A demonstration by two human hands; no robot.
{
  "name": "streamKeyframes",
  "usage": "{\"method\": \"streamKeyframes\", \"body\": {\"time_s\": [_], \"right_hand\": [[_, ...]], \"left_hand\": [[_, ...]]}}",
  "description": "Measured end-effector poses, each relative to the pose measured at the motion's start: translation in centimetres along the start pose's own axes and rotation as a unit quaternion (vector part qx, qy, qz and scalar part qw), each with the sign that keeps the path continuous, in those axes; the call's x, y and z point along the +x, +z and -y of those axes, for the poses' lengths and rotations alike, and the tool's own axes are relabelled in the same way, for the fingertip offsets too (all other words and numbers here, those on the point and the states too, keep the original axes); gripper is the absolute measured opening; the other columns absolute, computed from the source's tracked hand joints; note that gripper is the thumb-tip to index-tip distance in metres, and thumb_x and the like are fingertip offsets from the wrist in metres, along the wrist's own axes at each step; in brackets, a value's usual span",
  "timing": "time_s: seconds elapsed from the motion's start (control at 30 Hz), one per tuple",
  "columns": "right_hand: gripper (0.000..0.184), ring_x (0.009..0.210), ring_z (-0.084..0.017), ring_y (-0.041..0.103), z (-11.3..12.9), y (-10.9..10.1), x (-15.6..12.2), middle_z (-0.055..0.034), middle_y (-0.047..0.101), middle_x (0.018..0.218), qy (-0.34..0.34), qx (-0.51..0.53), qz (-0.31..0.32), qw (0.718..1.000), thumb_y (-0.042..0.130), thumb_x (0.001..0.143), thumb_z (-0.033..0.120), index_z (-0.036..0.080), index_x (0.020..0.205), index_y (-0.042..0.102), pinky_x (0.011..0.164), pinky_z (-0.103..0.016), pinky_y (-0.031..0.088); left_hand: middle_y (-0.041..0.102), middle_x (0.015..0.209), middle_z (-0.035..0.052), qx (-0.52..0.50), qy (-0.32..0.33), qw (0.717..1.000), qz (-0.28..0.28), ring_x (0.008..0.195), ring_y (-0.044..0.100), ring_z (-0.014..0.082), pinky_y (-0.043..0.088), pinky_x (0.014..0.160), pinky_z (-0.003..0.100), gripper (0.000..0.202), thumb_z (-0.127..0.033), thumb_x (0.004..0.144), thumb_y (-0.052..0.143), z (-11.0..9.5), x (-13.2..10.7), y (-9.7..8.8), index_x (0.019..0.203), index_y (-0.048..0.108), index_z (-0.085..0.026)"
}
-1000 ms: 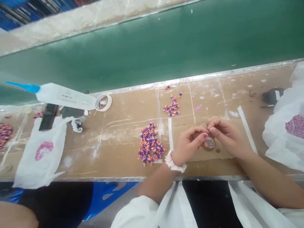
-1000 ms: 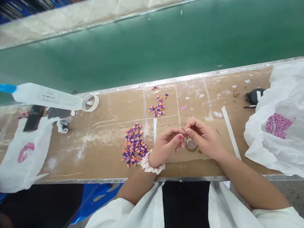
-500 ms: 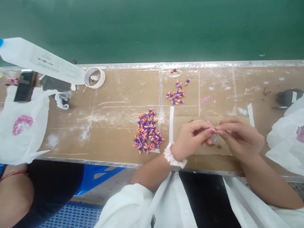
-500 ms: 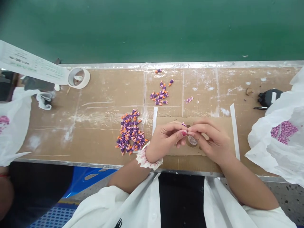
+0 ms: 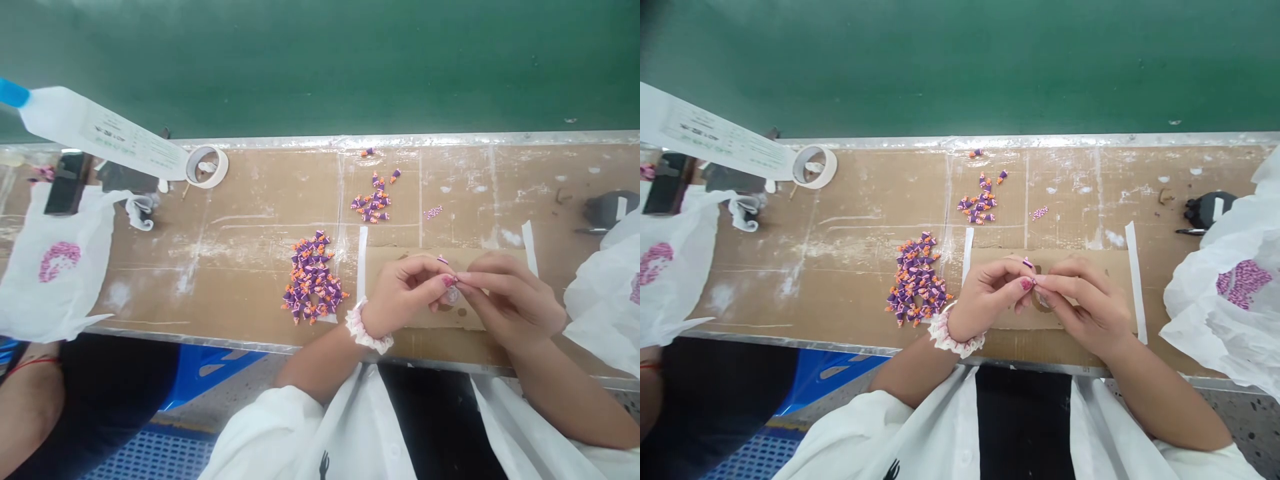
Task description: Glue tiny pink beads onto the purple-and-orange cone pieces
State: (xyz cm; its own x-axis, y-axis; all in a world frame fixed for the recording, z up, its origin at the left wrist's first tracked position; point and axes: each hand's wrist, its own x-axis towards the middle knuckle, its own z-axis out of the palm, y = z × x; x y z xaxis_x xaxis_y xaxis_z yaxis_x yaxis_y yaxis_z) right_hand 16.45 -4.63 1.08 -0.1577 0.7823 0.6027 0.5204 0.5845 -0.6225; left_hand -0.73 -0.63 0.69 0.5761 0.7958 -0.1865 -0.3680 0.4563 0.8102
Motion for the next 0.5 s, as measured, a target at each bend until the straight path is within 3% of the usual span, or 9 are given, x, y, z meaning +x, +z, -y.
{"method": "streamKeyframes", "body": {"time_s": [0.2,0.37,0.5], "right_hand": [[0.043,0.070,-0.015,0.062,0.01,0.23,-0.07,-0.0026,0.065,0.083,-0.009,-0.039,-0.005,0.999,0.069,0.077,-0.002,0.024,0.110,0.066,0.056,-0.028,0.052],[0.027,0.068,-0.016,0.060,-0.14,0.26,-0.07,-0.0024,0.064,0.080,-0.023,-0.069,-0.011,0.997,0.067,0.081,0.004,0.022,0.101,0.063,0.061,-0.030,0.050],[0.021,0.069,-0.016,0.061,-0.18,0.08,-0.04,-0.0018,0.064,0.081,0.003,-0.059,0.009,0.998,0.065,0.084,0.008,0.024,0.097,0.061,0.061,-0.030,0.049]], "left_hand": [[0.060,0.072,0.0008,0.118,0.078,0.990,-0.004,0.057,0.056,0.0061,0.051,0.059,0.021,0.020,-0.031,0.087,0.065,0.19,-0.10,-0.16,0.076,0.068,-0.015],[0.067,0.083,0.0067,0.256,0.151,0.954,-0.032,0.083,0.065,0.0147,0.054,0.080,0.029,0.021,-0.034,0.089,0.062,0.39,-0.32,-0.10,0.080,0.070,-0.016],[0.068,0.082,0.0060,0.310,0.194,0.931,-0.020,0.083,0.065,0.0144,0.053,0.080,0.028,0.021,-0.034,0.090,0.060,0.49,-0.23,-0.29,0.082,0.070,-0.017]]}}
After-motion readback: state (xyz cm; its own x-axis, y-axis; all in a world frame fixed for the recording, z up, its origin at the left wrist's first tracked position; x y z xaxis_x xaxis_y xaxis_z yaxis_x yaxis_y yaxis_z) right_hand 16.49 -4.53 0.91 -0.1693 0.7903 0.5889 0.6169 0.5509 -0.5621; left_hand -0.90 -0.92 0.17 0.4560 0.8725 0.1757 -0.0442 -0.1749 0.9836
